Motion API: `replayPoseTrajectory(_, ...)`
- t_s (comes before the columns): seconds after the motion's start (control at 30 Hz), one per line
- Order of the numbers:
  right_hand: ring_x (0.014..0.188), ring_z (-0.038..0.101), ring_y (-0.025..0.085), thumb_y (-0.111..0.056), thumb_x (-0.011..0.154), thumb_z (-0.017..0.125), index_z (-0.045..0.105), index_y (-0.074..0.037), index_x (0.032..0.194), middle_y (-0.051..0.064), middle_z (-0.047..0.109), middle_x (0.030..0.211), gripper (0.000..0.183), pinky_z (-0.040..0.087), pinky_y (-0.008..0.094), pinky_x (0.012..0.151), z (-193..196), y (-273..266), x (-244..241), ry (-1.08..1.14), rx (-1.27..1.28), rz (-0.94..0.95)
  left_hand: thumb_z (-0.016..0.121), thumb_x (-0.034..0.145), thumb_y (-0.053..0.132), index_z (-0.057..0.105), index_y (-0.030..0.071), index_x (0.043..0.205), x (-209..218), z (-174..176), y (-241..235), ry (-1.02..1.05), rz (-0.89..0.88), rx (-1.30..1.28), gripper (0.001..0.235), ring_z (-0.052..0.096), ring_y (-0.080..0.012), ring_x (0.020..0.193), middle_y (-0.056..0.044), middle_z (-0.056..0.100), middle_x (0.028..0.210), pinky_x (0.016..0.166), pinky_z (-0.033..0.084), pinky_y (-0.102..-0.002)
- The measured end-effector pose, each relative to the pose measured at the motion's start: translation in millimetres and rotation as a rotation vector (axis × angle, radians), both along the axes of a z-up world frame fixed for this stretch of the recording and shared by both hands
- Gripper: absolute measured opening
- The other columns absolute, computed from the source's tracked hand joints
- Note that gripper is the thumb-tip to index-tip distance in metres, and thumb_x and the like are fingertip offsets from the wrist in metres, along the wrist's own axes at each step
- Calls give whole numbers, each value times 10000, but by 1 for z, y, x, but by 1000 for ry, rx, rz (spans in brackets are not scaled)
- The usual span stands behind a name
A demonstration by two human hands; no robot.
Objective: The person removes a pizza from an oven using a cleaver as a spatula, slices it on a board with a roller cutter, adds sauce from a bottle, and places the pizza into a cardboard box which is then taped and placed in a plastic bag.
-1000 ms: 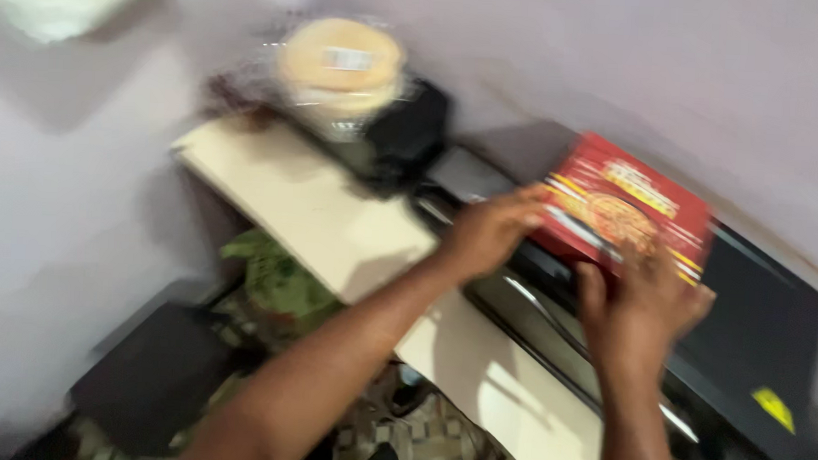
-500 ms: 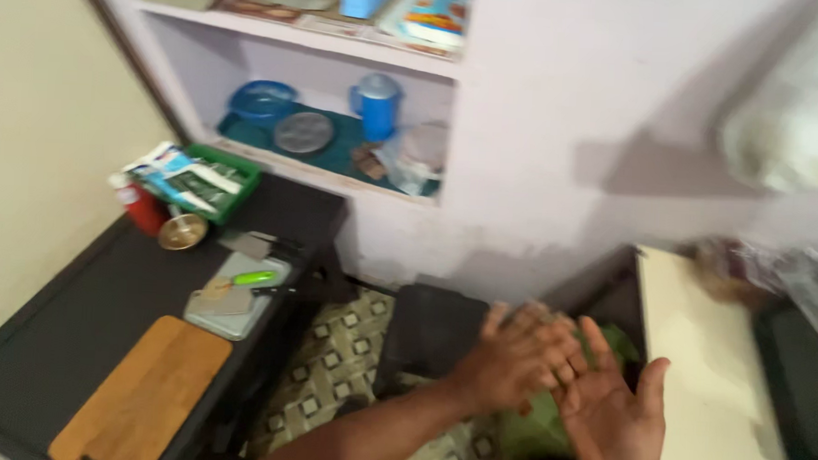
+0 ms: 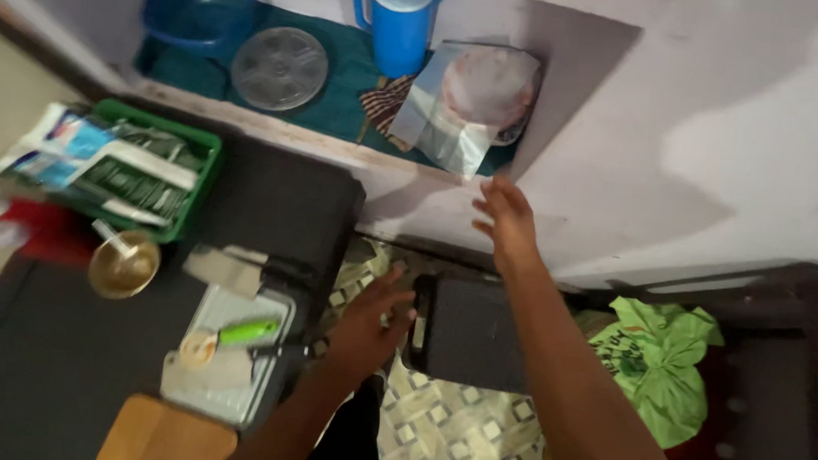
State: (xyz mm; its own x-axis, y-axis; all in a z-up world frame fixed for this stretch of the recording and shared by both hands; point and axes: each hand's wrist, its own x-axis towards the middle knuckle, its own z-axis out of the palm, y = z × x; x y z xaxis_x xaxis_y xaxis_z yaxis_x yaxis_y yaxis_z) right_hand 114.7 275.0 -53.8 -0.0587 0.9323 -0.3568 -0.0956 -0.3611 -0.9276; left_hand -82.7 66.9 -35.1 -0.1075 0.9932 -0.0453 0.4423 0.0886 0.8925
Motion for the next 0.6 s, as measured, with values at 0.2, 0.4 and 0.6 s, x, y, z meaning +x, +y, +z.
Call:
replayPoseTrajectory(0.2,835,623,198,-391,841,766,644,13,1266,79,660,984,599,525,402,659,-136,147,-41,-206,-79,-121,706,979,219,748,46,1166,-29,2,43,26,-126,81,257,617,-323,1288,-166,632,1429,976,534,-414)
replayPoseTrajectory(0.4,668,480,136,-141,823,849,701,172,998,13,576,792,388,429,362,588,-159,154,-46,-302,146,-351,659,938,261,757,102,1136,-44,28,101,-116,-53,-117,272,687,-232,1241,-96,669,1402,779,595,-368)
replayPoseTrajectory(0.6,644,678,298,-172,793,719,639,-154,1369,138,701,749,582,543,440,611,42,23,-22,-868,597,346,746,989,302,601,1,1310,-13,9,190,-392,-265,273,464,621,-297,1215,-165,646,1315,1019,483,-381)
